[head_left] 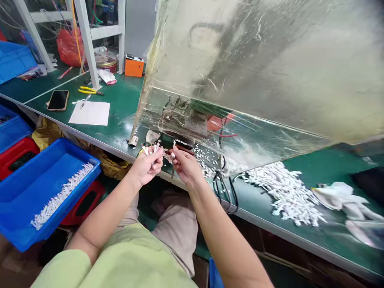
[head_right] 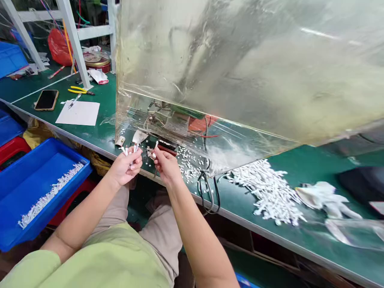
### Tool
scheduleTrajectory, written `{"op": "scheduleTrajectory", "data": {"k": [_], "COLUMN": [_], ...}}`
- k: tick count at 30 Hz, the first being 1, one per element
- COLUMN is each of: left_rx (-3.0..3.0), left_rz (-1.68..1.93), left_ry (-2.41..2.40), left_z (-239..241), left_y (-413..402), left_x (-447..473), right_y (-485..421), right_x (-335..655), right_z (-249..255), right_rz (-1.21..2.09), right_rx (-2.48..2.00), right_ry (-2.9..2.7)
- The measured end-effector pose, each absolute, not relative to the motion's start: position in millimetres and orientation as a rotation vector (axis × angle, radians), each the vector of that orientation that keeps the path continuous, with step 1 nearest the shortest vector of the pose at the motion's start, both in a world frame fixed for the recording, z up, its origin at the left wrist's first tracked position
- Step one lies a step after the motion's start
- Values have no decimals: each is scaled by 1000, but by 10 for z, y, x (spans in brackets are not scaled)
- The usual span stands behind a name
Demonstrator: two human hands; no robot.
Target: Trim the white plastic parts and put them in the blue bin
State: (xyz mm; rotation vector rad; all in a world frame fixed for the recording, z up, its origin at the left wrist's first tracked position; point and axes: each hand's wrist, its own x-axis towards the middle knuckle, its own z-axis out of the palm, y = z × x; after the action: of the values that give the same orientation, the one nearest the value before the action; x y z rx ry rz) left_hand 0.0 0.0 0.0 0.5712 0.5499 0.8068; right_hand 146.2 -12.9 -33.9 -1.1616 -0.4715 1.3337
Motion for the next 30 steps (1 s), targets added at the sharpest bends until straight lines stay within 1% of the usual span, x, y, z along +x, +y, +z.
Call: {"op": "scheduleTrajectory", "data": {"k": [4, 9, 16, 25, 30], "left_rx": [567, 573, 595, 604, 642], "left_rz": [806, 806, 811, 814, 825], "left_ry": [551, 554, 548, 570, 602], "left_z": [-6, -19, -9, 19, 48], "left_y": [-17, -19, -12, -29, -43], "left_x": [3, -14, -29, -14, 10], "right_y": [-93, -41, 0, 19, -47], "right_x": [1464, 1470, 1446, 1467, 1487], "right_z": [-350, -327, -253, -233, -221], "right_rz": [1343, 1458, 1489, 1506, 1518], "right_rx": [-1148, -1095, -1076, -1068, -1140], "right_ry": [-440, -256, -115, -100, -257]}}
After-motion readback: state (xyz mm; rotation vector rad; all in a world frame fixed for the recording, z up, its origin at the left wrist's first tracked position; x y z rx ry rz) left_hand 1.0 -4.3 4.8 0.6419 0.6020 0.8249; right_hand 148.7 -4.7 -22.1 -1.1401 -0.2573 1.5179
